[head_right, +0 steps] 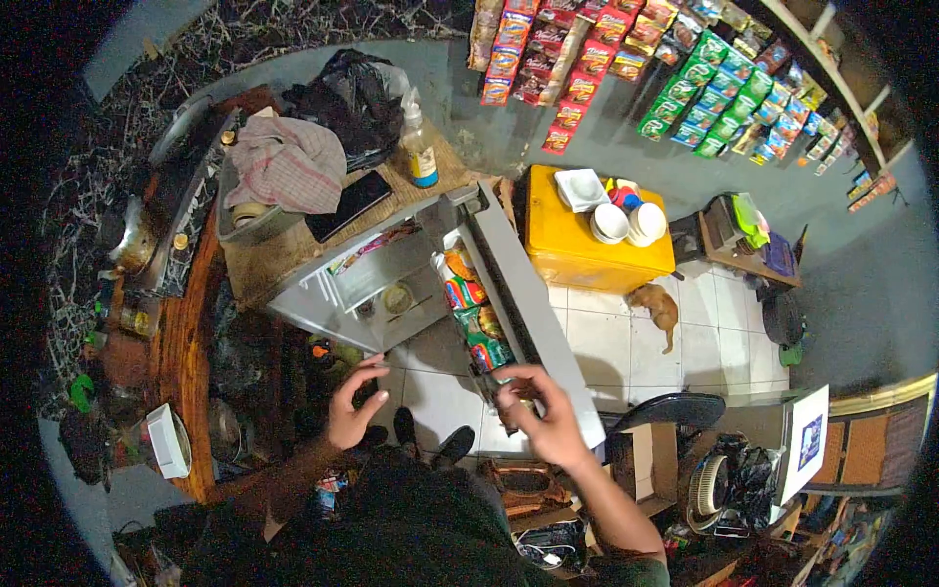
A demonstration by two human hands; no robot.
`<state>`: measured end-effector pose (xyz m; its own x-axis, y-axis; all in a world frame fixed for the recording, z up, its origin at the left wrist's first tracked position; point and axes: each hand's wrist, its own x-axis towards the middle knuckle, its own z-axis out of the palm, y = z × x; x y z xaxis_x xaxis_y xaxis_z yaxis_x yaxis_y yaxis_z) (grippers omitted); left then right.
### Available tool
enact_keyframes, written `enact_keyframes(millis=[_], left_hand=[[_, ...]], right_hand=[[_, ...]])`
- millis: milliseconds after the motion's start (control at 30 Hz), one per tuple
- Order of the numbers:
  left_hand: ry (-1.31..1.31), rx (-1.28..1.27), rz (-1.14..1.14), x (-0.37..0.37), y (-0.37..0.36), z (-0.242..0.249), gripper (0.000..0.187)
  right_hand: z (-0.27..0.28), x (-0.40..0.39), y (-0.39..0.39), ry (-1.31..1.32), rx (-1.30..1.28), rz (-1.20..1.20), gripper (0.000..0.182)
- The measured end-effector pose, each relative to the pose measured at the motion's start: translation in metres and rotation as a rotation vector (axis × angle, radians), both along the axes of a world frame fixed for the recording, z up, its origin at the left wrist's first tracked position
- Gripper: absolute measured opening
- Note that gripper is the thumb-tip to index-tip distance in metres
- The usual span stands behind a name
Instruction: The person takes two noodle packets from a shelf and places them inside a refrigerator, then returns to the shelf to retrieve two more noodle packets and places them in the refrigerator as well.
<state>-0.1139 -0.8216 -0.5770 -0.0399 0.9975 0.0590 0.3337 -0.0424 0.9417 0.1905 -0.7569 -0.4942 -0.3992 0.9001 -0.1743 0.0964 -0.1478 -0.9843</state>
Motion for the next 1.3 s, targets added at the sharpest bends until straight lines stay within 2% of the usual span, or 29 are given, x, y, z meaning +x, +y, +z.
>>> enact_keyframes(millis=[33, 100, 233, 300, 433, 500, 633, 833, 1033, 1100, 1300], left_hand=[[0.004, 0.01, 0.0, 0.004, 0.002, 0.013, 0.033], [-0.106, -0.015, 0.015, 0.009, 0.003, 0.031, 0.03], [-0.328, 0.064, 0.006, 0.016, 0.008, 0.036, 0.028], [-0.326, 0.088, 0.002, 0.019, 0.009, 0.043, 0.027], [-0.395, 0.141, 0.004, 0.019, 0.012, 0.046, 0.028], [-0.407, 0.144, 0.009, 0.018, 0.012, 0.051, 0.028], [-0.415, 0.169, 0.0, 0.008, 0.012, 0.055, 0.027], [-0.403, 0.178, 0.0, -0.016, 0.015, 0.061, 0.026], [-0.431, 0.149, -0.045, -0.051, 0.019, 0.066, 0.025], [-0.433, 0.149, -0.044, -0.062, 0.022, 0.067, 0.026], [-0.433, 0.159, -0.067, -0.088, 0.032, 0.08, 0.025]], right_hand=[[-0.001, 0.008, 0.004, -0.024, 0.165, -0.033, 0.023], [0.016, 0.021, 0.01, -0.025, 0.223, -0.052, 0.025], [0.025, 0.021, 0.013, 0.122, 0.221, -0.129, 0.028], [0.014, 0.014, 0.014, 0.208, 0.153, -0.167, 0.028], [0.0, -0.001, 0.019, 0.133, 0.148, -0.048, 0.029], [0.003, -0.004, 0.023, 0.12, 0.156, 0.052, 0.027], [0.027, -0.012, 0.025, -0.072, 0.183, 0.154, 0.033], [0.017, -0.039, 0.029, -0.029, 0.174, 0.184, 0.036], [0.02, -0.071, 0.03, 0.029, 0.177, 0.145, 0.035], [0.02, -0.081, 0.031, 0.099, 0.214, 0.043, 0.034], [0.034, -0.103, 0.019, 0.255, 0.091, -0.138, 0.029]])
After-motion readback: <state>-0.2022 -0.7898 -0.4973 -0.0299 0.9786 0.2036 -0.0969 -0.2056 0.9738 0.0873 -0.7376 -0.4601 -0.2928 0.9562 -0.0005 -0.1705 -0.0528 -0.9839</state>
